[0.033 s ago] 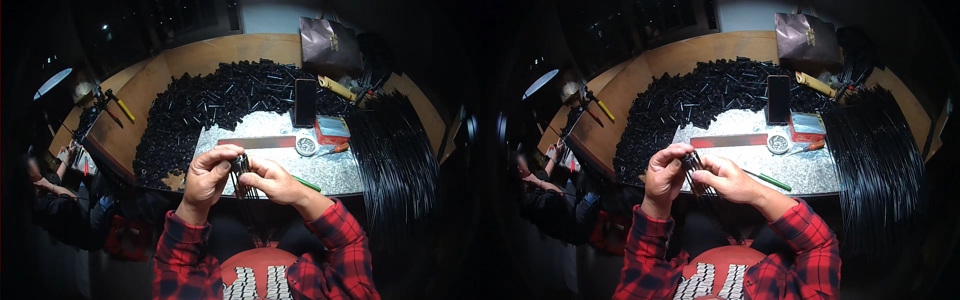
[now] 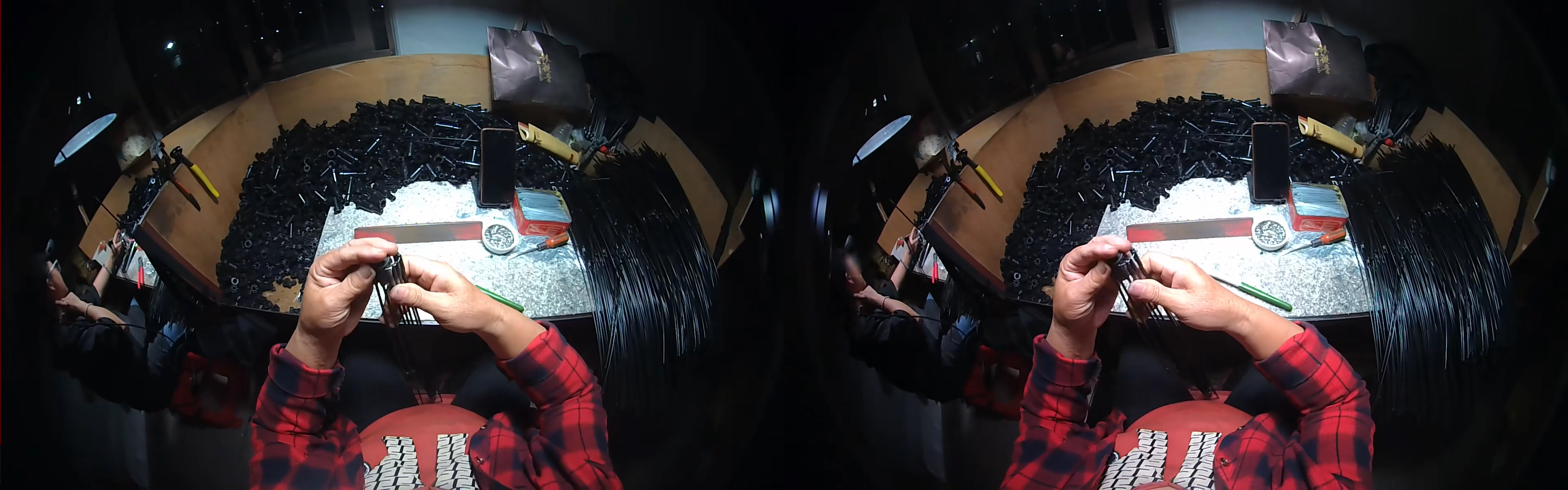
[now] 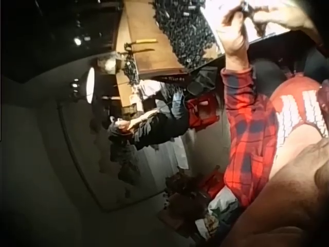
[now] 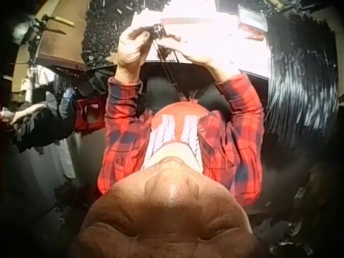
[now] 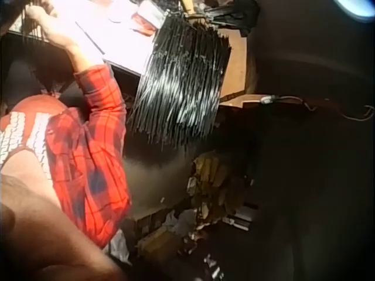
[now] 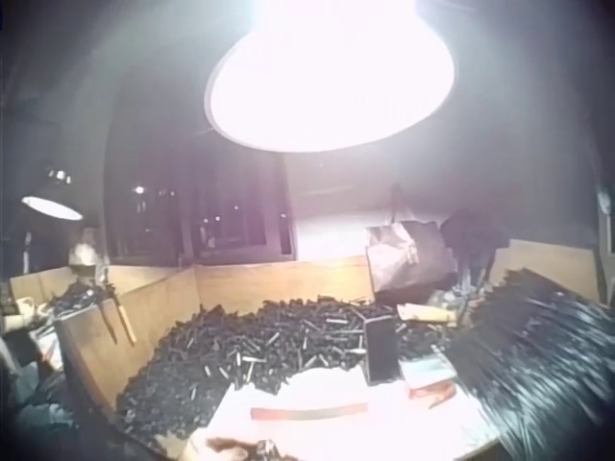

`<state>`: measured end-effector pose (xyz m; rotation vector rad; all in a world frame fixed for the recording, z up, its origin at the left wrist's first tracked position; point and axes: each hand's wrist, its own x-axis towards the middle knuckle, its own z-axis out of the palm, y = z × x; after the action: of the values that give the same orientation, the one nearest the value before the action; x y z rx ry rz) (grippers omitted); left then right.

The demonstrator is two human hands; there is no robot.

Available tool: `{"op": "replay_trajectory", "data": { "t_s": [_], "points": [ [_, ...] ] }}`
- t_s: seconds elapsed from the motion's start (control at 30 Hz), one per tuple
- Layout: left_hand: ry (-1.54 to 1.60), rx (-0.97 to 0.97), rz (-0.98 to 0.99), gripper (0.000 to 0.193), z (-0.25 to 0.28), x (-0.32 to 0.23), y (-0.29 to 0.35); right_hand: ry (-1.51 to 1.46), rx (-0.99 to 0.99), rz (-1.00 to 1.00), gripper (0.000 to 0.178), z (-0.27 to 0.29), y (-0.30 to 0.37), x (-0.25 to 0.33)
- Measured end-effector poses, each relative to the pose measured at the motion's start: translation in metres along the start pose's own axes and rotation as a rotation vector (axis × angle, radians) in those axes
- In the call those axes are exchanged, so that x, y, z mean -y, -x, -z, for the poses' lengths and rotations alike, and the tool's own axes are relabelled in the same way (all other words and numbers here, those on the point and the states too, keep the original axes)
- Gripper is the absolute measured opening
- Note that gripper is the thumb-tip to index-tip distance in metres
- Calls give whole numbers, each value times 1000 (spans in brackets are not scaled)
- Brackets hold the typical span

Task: Assembling, measuring, and inspecting small electronic wire harnesses at a manufacturing workbench.

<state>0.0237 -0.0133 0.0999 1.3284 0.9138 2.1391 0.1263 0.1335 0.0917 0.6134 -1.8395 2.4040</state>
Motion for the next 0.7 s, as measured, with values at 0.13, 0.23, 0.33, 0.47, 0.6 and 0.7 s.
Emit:
{"op": "replay_trajectory", "data": {
  "t_s": [0.13, 0.23, 0.33, 0.47, 0.6, 0.7],
  "points": [
    [14, 15, 13, 21, -2, -3, 3, -20, 110, -93, 22, 11, -1, 0],
    [20, -61, 79, 24, -14, -7, -3, -80, 144, -133, 25, 19, -5, -4],
    [-60, 20, 2, 26, -13, -6, -7, -129, 182, -123, 35, 22, -8, -10],
    [-41, 69, 67, 27, -4, -8, -8, -201, 261, -153, 45, 20, -12, -10],
    [-49, 167, 138, 27, 7, -10, -11, -256, 295, -172, 45, 20, -9, -15],
    [-68, 172, 101, 27, 10, -10, -11, -269, 293, -187, 42, 18, -9, -13]
  ]
}}
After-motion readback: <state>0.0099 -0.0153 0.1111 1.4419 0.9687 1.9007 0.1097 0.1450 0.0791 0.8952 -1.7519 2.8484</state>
